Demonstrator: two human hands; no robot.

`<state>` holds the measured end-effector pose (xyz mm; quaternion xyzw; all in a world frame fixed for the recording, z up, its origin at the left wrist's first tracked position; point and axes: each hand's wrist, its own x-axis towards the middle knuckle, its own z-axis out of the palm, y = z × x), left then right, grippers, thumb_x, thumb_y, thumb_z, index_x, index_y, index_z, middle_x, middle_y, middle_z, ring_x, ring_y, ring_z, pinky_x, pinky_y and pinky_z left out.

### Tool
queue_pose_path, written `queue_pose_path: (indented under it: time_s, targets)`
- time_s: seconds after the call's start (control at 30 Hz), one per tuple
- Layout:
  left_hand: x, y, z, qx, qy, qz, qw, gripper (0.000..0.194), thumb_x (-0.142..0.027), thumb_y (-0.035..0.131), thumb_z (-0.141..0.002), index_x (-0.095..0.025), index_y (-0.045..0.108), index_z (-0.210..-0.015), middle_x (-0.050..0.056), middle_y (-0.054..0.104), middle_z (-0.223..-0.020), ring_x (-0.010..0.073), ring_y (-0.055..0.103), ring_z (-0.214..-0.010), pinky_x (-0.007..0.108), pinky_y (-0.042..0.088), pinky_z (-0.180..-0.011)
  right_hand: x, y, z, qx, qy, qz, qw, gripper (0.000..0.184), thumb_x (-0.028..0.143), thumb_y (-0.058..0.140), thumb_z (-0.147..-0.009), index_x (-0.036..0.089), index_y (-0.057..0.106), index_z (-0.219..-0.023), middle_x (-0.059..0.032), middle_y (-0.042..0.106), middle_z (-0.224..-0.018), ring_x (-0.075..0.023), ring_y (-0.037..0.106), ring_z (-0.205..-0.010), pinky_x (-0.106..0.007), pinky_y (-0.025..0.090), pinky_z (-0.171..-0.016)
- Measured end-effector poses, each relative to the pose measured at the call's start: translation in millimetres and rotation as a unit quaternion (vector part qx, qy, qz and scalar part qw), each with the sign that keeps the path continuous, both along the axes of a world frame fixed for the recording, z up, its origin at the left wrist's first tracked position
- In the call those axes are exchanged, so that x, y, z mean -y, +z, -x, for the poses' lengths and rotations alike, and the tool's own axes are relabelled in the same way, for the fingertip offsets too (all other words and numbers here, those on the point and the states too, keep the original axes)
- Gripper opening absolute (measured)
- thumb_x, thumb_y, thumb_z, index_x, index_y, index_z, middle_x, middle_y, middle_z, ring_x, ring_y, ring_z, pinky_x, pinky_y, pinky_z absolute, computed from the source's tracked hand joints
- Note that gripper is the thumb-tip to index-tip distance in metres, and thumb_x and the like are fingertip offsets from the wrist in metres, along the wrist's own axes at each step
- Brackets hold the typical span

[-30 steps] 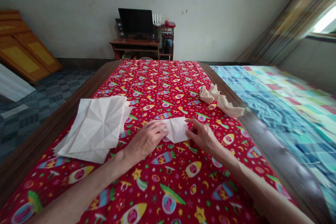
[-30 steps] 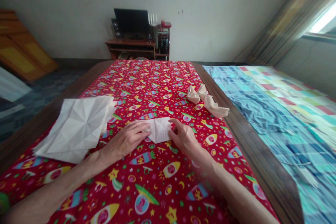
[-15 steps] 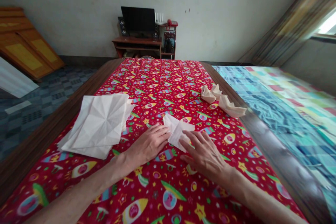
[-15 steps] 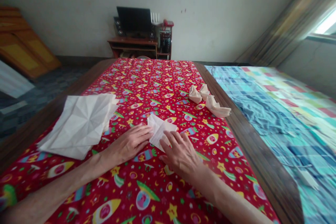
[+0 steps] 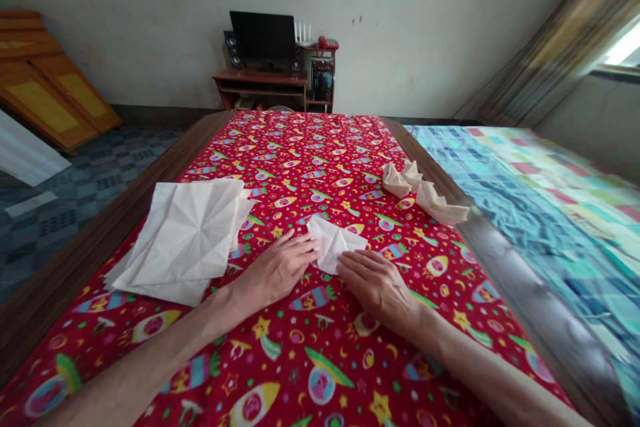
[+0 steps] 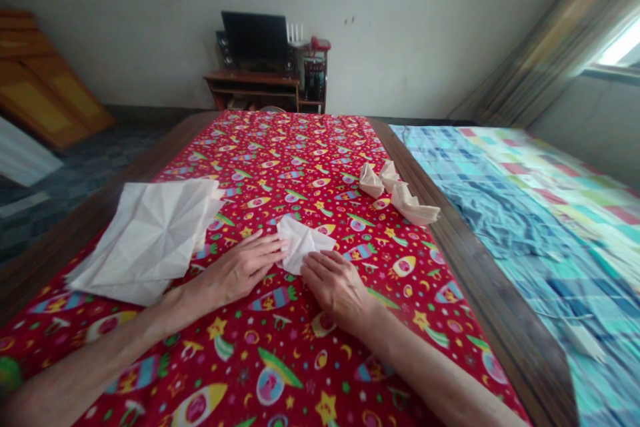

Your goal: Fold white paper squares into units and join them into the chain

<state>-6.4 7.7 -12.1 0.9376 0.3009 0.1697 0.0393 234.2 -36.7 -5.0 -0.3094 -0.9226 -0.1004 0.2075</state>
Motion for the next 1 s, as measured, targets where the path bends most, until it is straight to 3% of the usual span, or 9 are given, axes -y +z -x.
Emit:
queue_pose_path:
  time_s: [0.1, 0.17, 0.3, 0.4, 0.53, 0.77, 1.0]
  targets:
    - [-8, 4.3, 5, -0.015, -0.007, 0.001, 1.000, 0.041, -0.006, 0.042, -0.088, -0.023, 0.060, -0.120, 0.003, 0.061, -0.127, 0.0206, 0.048, -0.126, 0.047, 0.034, -0.107, -4, -1.5, 19, 0.003, 0.038, -0.033, 0.999, 0.027, 0.011, 0.037, -0.094, 0.010, 0.064, -0.099, -0.0124, 0.069, -0.104, -0.0215, 0.063, -0.100, -0.035, 0.049, -0.087]
    - [-9, 5.0, 7, -0.012, -0.003, 0.002, 1.000, 0.042, -0.005, 0.042, -0.087, -0.023, 0.061, -0.119, 0.003, 0.062, -0.126, 0.0205, 0.049, -0.125, 0.047, 0.034, -0.107, -5, -2.9, 28, 0.003, 0.053, -0.012, 0.999, 0.027, 0.012, 0.038, -0.094, 0.011, 0.064, -0.098, -0.0119, 0.070, -0.102, -0.0204, 0.063, -0.096, -0.033, 0.050, -0.079]
    - [-2, -0.4, 8, -0.001, -0.006, 0.009, 1.000, 0.042, -0.005, 0.038, -0.088, -0.019, 0.057, -0.124, 0.005, 0.059, -0.129, 0.0202, 0.046, -0.127, 0.045, 0.037, -0.106, -5, -4.1, 26, -0.076, 0.036, 0.094, 0.992, 0.021, 0.020, 0.045, -0.095, 0.015, 0.064, -0.098, -0.0083, 0.070, -0.100, -0.0188, 0.062, -0.096, -0.031, 0.050, -0.078]
    - [4, -6.1, 10, 0.006, -0.009, 0.016, 1.000, 0.042, -0.005, 0.039, -0.089, -0.016, 0.054, -0.127, 0.006, 0.058, -0.131, 0.0199, 0.045, -0.128, 0.044, 0.038, -0.107, -7, -2.5, 18, -0.175, 0.031, 0.199, 0.964, 0.018, 0.022, 0.049, -0.093, 0.016, 0.066, -0.093, -0.0058, 0.070, -0.090, -0.0156, 0.062, -0.086, -0.027, 0.049, -0.076]
    - [9, -8.3, 9, 0.036, -0.010, -0.005, 0.999, 0.043, -0.002, 0.038, -0.087, -0.012, 0.054, -0.125, 0.009, 0.056, -0.132, 0.0210, 0.045, -0.127, 0.043, 0.040, -0.106, -11, -1.2, 15, -0.250, -0.072, 0.293, 0.920, 0.021, 0.029, 0.054, -0.090, 0.017, 0.065, -0.076, -0.0007, 0.064, -0.070, -0.0102, 0.056, -0.062, -0.020, 0.043, -0.060]
    - [16, -2.2, 2, 0.081, 0.003, 0.014, 0.997, 0.039, -0.001, 0.038, -0.086, -0.007, 0.057, -0.119, 0.012, 0.059, -0.122, 0.0207, 0.049, -0.119, 0.037, 0.046, -0.102, -22, -3.4, 19, -0.212, -0.205, 0.261, 0.919, 0.027, 0.034, 0.059, -0.086, 0.017, 0.058, -0.065, 0.0034, 0.054, -0.056, -0.0076, 0.044, -0.049, -0.021, 0.028, -0.049]
    - [24, -4.4, -2, 0.085, 0.032, 0.038, 0.995, 0.044, 0.000, 0.039, -0.085, -0.009, 0.051, -0.126, 0.011, 0.056, -0.122, 0.0202, 0.047, -0.117, 0.037, 0.046, -0.102, -23, 0.8, 19, -0.149, -0.213, 0.247, 0.933, 0.025, 0.036, 0.055, -0.089, 0.018, 0.055, -0.071, 0.0021, 0.056, -0.063, -0.0082, 0.046, -0.053, -0.021, 0.028, -0.052]
